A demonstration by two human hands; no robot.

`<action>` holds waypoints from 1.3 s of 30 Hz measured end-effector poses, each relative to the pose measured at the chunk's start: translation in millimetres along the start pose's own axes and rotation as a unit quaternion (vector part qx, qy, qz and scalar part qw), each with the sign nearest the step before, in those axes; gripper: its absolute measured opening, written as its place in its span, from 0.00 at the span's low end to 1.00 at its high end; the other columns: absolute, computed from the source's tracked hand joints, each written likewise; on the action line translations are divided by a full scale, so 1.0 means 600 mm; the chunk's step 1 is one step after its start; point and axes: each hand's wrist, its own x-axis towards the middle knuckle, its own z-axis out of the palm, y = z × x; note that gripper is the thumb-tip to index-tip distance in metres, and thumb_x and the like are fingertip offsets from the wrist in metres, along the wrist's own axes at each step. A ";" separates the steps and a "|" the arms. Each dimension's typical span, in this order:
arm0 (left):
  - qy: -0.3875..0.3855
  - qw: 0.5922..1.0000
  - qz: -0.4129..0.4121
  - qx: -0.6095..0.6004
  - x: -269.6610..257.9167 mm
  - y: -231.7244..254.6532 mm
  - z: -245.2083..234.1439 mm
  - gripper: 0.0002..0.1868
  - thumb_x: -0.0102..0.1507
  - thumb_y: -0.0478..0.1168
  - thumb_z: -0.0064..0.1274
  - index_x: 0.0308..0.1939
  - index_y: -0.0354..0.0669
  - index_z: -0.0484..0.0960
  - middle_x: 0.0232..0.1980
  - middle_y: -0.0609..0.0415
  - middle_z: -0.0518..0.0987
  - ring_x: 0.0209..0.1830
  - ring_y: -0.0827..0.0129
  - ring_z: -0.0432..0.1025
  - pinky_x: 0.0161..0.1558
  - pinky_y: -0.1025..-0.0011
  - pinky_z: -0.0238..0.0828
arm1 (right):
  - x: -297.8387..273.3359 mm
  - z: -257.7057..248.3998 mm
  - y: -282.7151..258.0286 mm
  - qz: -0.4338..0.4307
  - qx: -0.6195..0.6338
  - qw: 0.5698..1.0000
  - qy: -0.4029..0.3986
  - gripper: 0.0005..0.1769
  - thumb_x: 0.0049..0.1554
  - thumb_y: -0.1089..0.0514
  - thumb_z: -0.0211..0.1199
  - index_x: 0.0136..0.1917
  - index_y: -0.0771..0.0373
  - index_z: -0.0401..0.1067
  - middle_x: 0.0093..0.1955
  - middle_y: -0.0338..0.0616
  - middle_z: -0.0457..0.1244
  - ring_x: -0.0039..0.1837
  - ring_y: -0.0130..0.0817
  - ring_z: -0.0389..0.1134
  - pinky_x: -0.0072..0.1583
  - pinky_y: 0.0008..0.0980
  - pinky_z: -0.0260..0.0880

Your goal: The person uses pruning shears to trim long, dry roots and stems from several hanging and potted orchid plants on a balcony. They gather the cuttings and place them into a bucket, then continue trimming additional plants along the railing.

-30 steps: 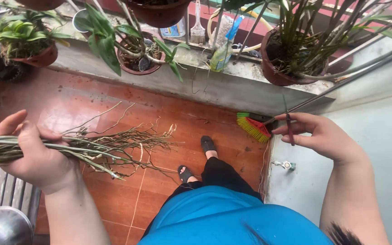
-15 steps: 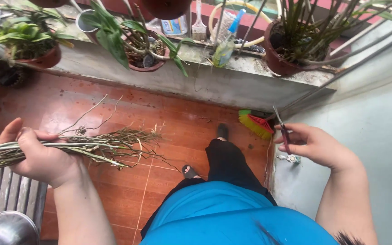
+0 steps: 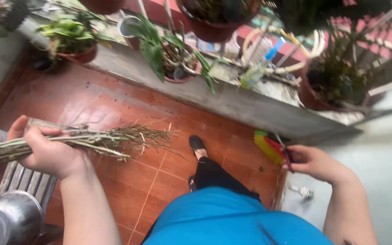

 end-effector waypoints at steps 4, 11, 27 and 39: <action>0.042 0.999 -0.023 0.020 0.014 0.026 -0.007 0.12 0.59 0.30 0.46 0.41 0.40 0.84 0.21 0.55 0.71 0.13 0.65 0.62 0.18 0.71 0.62 | 0.060 0.014 -0.088 0.017 -0.104 0.993 -0.061 0.41 0.59 0.63 0.67 0.84 0.57 0.62 0.73 0.44 0.76 0.69 0.33 0.80 0.69 0.33 0.73; 0.135 0.990 0.010 0.031 0.063 0.000 -0.046 0.07 0.55 0.28 0.45 0.22 0.40 0.74 0.52 0.57 0.84 0.28 0.65 0.73 0.18 0.70 0.63 | 0.179 0.120 -0.187 -0.109 -0.294 0.939 -0.142 0.39 0.54 0.51 0.78 0.77 0.50 0.72 0.71 0.26 0.75 0.69 0.20 0.76 0.71 0.24 0.71; 0.259 0.965 -0.027 -0.003 0.200 -0.116 -0.049 0.10 0.67 0.34 0.49 0.48 0.42 0.85 0.18 0.55 0.72 0.14 0.70 0.64 0.22 0.72 0.64 | 0.431 0.303 -0.447 -0.094 -0.083 0.878 -0.462 0.32 0.52 0.54 0.78 0.65 0.67 0.70 0.62 0.68 0.79 0.55 0.50 0.79 0.54 0.44 0.79; 0.298 0.913 -0.223 -0.166 0.326 0.000 -0.122 0.17 0.65 0.34 0.48 0.56 0.41 0.86 0.15 0.57 0.67 0.12 0.69 0.59 0.22 0.71 0.60 | 0.302 0.857 -0.725 -0.060 0.171 0.850 -0.494 0.44 0.63 0.23 0.46 0.69 0.63 0.69 0.68 0.61 0.68 0.66 0.62 0.71 0.61 0.66 0.74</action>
